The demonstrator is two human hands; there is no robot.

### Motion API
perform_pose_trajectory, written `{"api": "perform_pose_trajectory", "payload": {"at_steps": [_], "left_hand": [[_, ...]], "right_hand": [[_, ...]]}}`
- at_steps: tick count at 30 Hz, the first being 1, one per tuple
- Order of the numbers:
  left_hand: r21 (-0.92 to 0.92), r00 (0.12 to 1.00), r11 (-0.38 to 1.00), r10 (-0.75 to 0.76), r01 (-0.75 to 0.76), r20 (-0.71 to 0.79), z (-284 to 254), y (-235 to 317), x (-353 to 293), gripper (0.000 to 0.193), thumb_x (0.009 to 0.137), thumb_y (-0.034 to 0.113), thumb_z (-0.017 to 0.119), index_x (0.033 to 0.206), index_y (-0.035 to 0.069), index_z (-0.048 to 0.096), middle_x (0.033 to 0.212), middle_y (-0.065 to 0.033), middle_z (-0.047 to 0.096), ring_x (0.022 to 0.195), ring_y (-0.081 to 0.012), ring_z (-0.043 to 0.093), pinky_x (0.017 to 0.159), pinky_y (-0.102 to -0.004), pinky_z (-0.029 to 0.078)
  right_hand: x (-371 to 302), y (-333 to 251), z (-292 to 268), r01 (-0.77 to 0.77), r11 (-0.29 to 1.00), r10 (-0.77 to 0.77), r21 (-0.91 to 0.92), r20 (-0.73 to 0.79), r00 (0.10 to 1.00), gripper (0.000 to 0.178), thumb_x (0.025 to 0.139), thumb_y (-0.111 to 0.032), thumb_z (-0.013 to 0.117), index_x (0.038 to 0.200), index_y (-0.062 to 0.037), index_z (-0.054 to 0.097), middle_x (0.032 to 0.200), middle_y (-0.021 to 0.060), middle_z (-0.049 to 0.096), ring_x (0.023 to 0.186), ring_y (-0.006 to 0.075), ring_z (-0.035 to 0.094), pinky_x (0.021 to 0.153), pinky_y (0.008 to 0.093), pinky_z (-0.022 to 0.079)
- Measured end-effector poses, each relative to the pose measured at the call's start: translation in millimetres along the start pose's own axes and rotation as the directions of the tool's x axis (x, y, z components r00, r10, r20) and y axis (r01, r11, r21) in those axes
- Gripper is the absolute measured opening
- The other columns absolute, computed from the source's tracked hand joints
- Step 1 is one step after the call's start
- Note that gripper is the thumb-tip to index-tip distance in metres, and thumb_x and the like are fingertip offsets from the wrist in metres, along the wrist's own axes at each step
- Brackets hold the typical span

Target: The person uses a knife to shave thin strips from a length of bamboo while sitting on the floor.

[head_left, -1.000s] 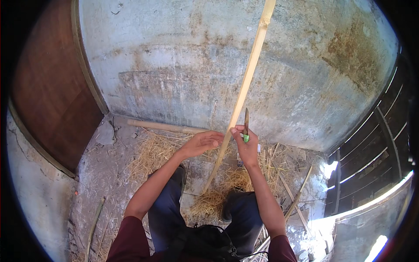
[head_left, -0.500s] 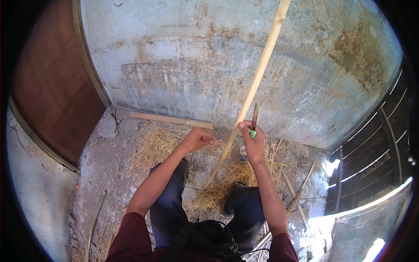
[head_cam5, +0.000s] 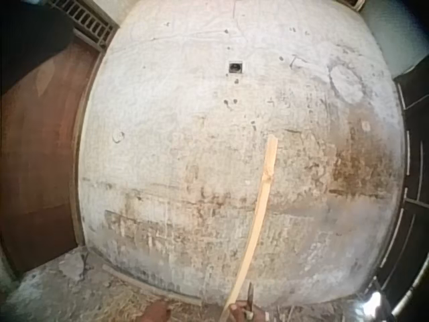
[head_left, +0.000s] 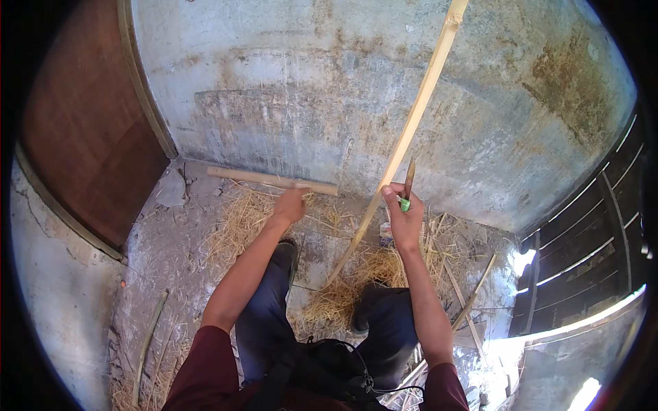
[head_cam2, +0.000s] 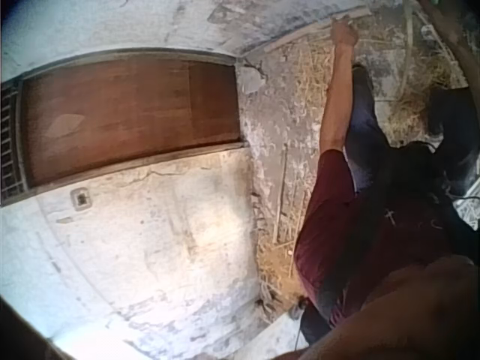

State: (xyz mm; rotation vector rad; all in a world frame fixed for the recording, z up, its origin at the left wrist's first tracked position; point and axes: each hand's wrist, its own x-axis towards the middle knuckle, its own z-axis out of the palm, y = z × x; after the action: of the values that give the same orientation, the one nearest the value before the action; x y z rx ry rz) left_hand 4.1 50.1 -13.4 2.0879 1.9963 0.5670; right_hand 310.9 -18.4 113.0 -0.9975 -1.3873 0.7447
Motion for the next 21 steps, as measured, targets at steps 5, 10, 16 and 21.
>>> {"api": "perform_pose_trajectory", "payload": {"at_steps": [5,10,16,21], "left_hand": [[-0.739,0.815,0.653,0.512,-0.163,0.272,-21,85,-24,0.059,0.097,0.012,0.082,0.152,0.009,0.062,0.146,-0.0177,0.069,0.136,-0.0236,0.065,0.115,-0.0426,0.053],[-0.781,0.737,0.622,0.555,-0.059,0.386,-14,93,-34,0.058,0.093,0.007,0.086,0.147,0.006,0.066,0.131,-0.0123,0.078,0.123,-0.0191,0.072,0.109,-0.0368,0.058],[-0.691,0.755,0.647,0.616,-0.322,0.224,4,78,-21,0.031,0.091,0.003,0.085,0.121,0.001,0.079,0.115,-0.0156,0.082,0.103,-0.0191,0.079,0.09,-0.0349,0.064],[-0.593,0.822,0.78,0.463,-0.2,0.331,1,72,-20,0.022,0.09,-0.004,0.076,0.112,0.0,0.08,0.103,-0.0131,0.082,0.095,-0.0235,0.08,0.083,-0.0359,0.064]], "right_hand": [[0,5,-4,-0.031,1.0,0.031,-0.003,-0.031,0.999,0.025,0.105,-0.023,0.078,0.108,0.0016,0.078,0.09,-0.003,0.071,0.083,0.006,0.058,0.077,0.0264,0.049],[0,0,5,-0.04,0.999,0.04,-0.006,-0.014,0.999,0.026,0.105,-0.023,0.078,0.109,0.0021,0.078,0.091,-0.0023,0.072,0.083,0.0063,0.058,0.077,0.0266,0.05],[3,7,3,-0.021,0.999,0.022,-0.028,0.048,0.999,0.024,0.106,-0.02,0.076,0.114,0.0026,0.077,0.094,0.0009,0.075,0.086,0.0071,0.062,0.08,0.0274,0.052],[5,16,2,0.036,0.999,-0.036,-0.007,0.037,0.999,0.022,0.106,-0.018,0.075,0.115,0.0019,0.076,0.093,0.003,0.076,0.086,0.0081,0.064,0.08,0.0278,0.053]]}}
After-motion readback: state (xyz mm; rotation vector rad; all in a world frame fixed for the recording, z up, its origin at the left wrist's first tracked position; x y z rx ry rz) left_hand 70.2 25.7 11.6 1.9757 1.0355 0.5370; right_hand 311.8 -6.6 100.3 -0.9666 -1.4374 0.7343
